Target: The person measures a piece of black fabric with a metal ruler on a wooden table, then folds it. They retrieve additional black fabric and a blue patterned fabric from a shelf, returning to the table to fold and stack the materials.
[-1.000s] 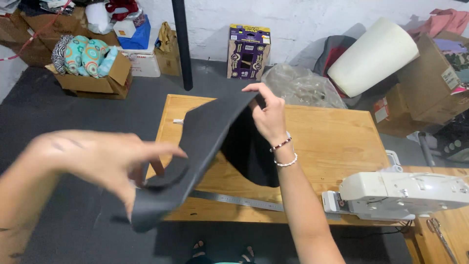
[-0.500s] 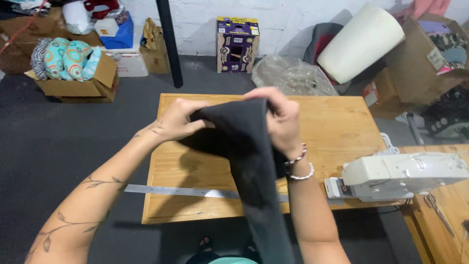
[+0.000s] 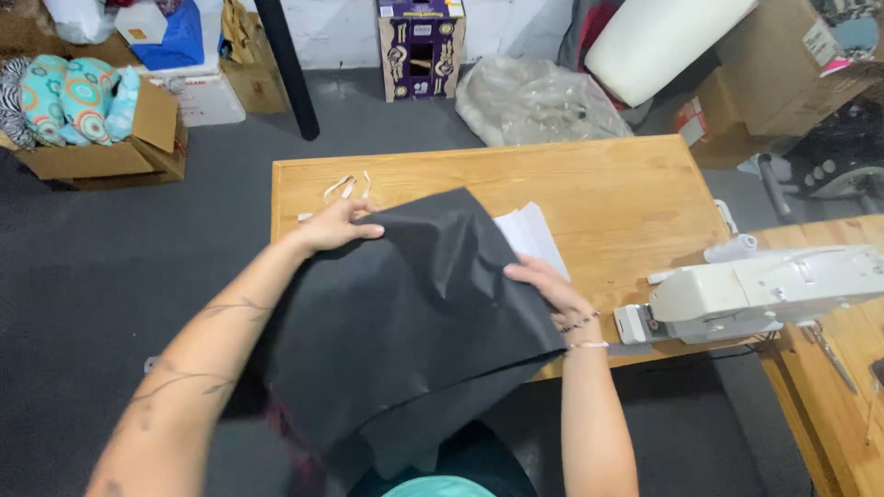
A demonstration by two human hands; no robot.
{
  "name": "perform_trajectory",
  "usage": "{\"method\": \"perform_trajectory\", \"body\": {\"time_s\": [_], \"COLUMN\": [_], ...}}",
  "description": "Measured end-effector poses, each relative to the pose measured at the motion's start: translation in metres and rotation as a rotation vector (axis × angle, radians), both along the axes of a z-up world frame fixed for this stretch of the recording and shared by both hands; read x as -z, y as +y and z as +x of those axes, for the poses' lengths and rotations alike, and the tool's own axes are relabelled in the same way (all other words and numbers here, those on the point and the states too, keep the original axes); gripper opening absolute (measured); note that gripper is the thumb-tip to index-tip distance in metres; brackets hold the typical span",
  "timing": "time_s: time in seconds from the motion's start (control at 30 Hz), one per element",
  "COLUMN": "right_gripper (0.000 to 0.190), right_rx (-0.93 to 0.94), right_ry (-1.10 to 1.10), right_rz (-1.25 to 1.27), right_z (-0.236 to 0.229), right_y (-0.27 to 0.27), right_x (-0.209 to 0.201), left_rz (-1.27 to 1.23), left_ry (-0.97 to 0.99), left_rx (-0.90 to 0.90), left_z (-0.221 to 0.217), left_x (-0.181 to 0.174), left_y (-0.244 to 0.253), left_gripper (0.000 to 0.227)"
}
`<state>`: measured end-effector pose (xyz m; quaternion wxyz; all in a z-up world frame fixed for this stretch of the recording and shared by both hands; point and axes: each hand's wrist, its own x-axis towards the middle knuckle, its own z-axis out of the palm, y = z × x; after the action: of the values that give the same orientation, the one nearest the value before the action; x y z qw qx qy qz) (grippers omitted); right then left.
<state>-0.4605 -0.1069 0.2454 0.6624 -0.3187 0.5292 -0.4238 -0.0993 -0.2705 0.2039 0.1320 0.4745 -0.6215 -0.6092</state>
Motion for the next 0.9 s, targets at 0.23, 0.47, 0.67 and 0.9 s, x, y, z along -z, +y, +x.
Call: {"method": "perform_trajectory", "body": {"time_s": [0.23, 0.47, 0.67, 0.9], "right_gripper": [0.048, 0.065, 0.04, 0.023], "right_rx": [-0.043, -0.11, -0.162, -0.257], "right_ry": [0.566, 0.979, 1.089, 1.186], "right_rz": [0.179, 0.101, 0.027, -0.009], "right_z": [-0.067, -0.041, -0.049, -0.089], "right_y": [-0.079, -0.047, -0.045, -0.063], "right_x": [0.329, 0.268, 0.267, 0.306], "left_rz": [-0.328, 0.239, 0.385, 0.727], "left_ry": [-0.444, -1.002, -0.632, 0.307], "left_rx": [-0.191, -0.307, -0.856, -1.112], "left_z": [0.016, 0.076, 0.037, -0.033], "left_x": [0.075, 0.12, 0.161, 0.089], "left_y": [0.031, 0.21, 0.324, 0.336], "left_gripper": [0.045, 0.069, 0.035, 0.046]}}
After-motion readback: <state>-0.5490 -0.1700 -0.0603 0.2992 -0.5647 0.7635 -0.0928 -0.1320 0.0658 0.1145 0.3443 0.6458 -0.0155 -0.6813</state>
